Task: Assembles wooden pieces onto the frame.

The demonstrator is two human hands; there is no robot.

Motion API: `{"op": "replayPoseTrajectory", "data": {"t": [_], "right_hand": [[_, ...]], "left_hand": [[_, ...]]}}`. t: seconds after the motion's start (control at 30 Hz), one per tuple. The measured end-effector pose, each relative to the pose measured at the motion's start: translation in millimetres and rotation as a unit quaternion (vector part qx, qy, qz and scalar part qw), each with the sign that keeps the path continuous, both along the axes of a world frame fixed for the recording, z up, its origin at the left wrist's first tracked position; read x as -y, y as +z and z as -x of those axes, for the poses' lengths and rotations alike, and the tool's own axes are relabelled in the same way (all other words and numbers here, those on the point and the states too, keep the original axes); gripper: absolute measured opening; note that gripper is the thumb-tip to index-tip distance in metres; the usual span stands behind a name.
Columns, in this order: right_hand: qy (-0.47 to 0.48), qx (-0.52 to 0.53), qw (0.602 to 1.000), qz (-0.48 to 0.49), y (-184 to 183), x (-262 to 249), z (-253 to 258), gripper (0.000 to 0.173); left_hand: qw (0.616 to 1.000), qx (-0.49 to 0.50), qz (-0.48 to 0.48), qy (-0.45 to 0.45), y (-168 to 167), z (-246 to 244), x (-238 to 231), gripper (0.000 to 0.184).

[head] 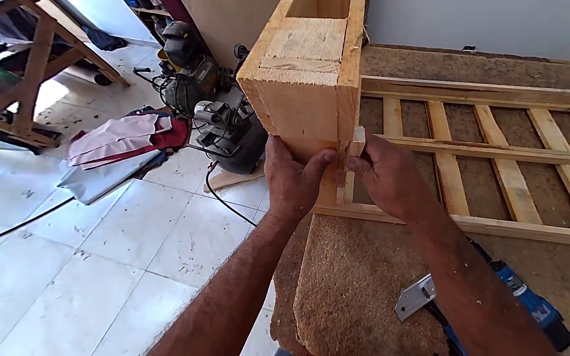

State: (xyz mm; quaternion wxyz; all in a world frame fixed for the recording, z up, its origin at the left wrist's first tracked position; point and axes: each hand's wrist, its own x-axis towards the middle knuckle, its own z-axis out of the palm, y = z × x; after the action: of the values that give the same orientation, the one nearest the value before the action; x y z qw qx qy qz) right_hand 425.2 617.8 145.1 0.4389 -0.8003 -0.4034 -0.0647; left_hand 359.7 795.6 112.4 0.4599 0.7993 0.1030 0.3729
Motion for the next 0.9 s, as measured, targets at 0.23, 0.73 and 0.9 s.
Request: {"op": "replayPoseTrajectory", "data": {"t": [0.23,0.73,0.9], "right_hand": [[0.104,0.038,0.993,0.036,7,8,-27,0.024],[0.058,0.104,0.986,0.116,21,2,-21,0.027],[-0.061,0.12,0.985,0.111,9,-12,7,0.035]], "left_hand": [[1.0,0.005,-0.009,-0.005,-2,0,-2,0.091],[0.998,0.055,-0.012,-0.025,-5,-6,0,0.087],[0.999,0.04,-0.019,0.0,-5,-2,-1,0.09]]}}
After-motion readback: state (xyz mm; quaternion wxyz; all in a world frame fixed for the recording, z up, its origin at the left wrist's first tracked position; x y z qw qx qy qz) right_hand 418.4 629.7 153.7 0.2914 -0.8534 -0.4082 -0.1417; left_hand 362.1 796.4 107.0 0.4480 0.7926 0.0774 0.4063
